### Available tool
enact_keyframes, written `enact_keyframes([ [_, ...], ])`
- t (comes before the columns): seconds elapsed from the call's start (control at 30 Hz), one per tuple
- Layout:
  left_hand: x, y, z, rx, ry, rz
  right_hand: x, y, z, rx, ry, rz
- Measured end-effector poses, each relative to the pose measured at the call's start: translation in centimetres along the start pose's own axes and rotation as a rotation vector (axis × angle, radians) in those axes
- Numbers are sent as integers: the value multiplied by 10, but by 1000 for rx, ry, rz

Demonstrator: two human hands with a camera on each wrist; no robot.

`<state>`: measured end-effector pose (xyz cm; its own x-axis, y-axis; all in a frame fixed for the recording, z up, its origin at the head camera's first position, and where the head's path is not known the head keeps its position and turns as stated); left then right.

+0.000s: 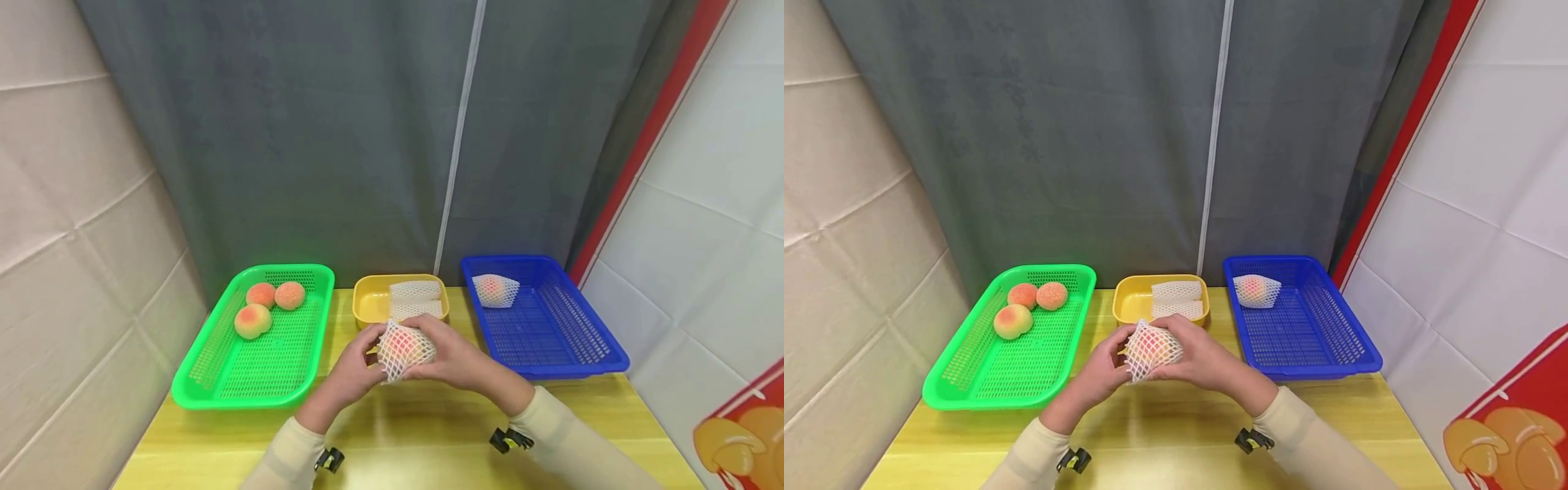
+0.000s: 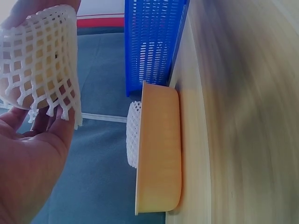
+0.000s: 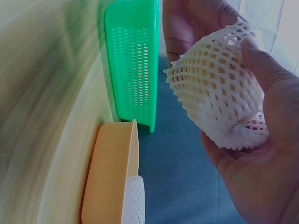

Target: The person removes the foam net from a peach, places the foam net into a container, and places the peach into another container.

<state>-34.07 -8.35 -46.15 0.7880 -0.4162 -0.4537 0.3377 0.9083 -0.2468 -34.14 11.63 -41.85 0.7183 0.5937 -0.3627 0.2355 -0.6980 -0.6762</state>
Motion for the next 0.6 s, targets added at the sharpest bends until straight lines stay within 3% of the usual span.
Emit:
enact_keyframes([
  [0.4, 5, -12, 2, -21, -4, 89, 6, -12, 0, -69, -83, 157],
  [0.6, 7, -15, 0, 48, -19, 91, 10, -14, 6, -77, -6, 146],
])
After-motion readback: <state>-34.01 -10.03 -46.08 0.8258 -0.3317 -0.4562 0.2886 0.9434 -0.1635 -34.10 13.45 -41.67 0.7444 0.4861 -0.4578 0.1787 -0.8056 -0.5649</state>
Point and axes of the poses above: each hand's wrist, its own x-axis away from the middle knuckle, its own y-axis out of the palm, z = x × y, the point moved 5 cm from there along -x, towards the middle knuckle, and after that the axes turned 6 degrees about y, right-handed, at the moved point
